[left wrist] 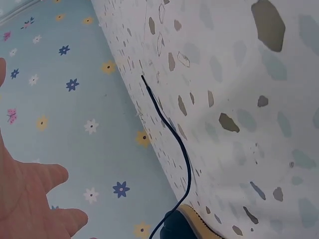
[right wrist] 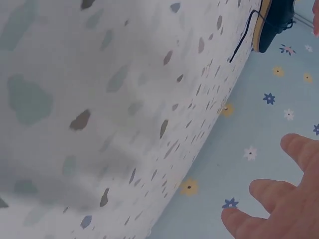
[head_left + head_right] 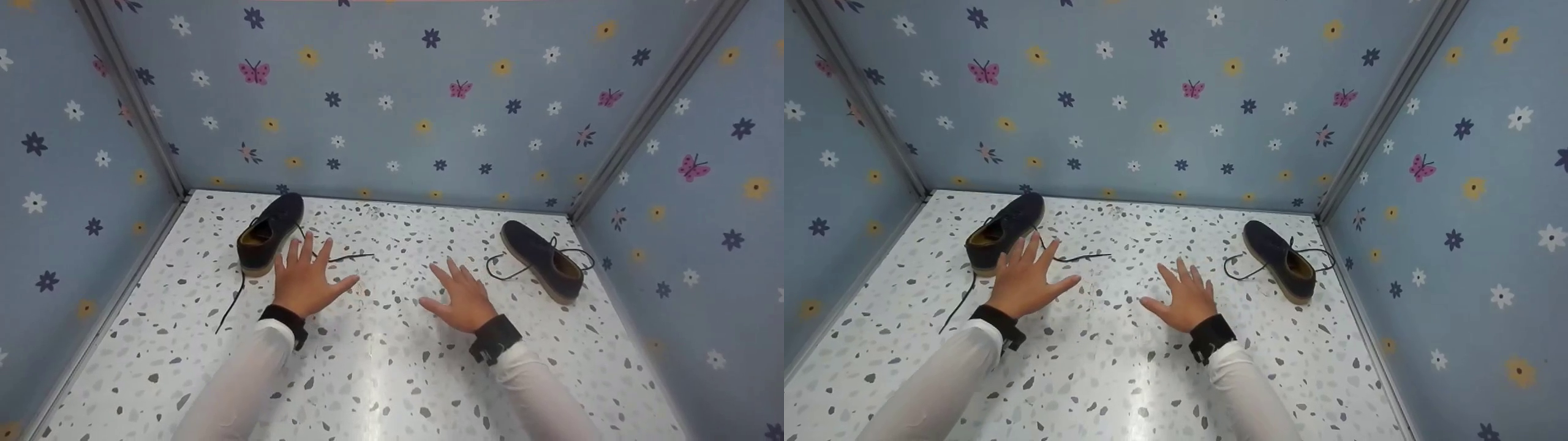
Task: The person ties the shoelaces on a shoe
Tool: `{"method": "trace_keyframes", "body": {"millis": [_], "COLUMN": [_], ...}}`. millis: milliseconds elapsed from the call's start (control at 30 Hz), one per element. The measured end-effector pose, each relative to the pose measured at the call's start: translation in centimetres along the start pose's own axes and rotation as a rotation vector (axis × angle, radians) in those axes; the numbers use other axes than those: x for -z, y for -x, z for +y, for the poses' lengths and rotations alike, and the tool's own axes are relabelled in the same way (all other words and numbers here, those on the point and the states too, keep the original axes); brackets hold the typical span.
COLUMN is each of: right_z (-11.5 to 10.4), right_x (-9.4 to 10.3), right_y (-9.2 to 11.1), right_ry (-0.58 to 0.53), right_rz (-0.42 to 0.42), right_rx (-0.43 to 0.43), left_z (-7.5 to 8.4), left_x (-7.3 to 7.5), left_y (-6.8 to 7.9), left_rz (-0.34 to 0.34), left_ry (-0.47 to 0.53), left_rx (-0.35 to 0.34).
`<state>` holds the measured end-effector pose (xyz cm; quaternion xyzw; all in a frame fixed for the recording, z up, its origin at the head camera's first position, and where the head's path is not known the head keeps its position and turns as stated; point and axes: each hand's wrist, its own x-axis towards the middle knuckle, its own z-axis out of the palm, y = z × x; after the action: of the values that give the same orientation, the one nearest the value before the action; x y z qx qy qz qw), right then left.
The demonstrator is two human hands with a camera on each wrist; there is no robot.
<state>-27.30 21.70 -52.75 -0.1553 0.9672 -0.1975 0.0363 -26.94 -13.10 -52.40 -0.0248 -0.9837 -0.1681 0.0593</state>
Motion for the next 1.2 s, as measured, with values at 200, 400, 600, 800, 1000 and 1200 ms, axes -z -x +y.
{"method": "trace_keyframes", "body": {"millis": [200,400,600,800,1000,1200], "right_z": [-2.1,-3.9,-5.7,-7.7,-9.9,-12.2], "right_x": [-0.1,-0.4,-0.8,-1.2,-2.1,-3.1], "right_y": [-1.2,-2.7,-4.1,-5.2,-6.8,-8.1], "right_ry": [-0.154,-0.309,-0.394,-0.449,-0.511,-0.591], "right_rz": [-0.093,-0.192,-0.229,-0.281,-0.324,-0.37], "right_rx": [0.092,0.15,0.17,0.164,0.162,0.165], "left_z": [-1.5,-4.0,-7.0,-9.8,-12.0,-14.1], "left_x": [1.3,2.4,3.5,4.3,4.3,4.0], "left_y": [-0.6,-1.2,-1.9,-2.6,-3.8,-5.1], "left_rz": [-0.017,-0.05,-0.03,-0.019,-0.059,-0.142], "left_ry": [0.029,0.094,0.141,0.148,0.174,0.257], "left_rx": [0.013,0.044,0.089,0.139,0.196,0.263]}}
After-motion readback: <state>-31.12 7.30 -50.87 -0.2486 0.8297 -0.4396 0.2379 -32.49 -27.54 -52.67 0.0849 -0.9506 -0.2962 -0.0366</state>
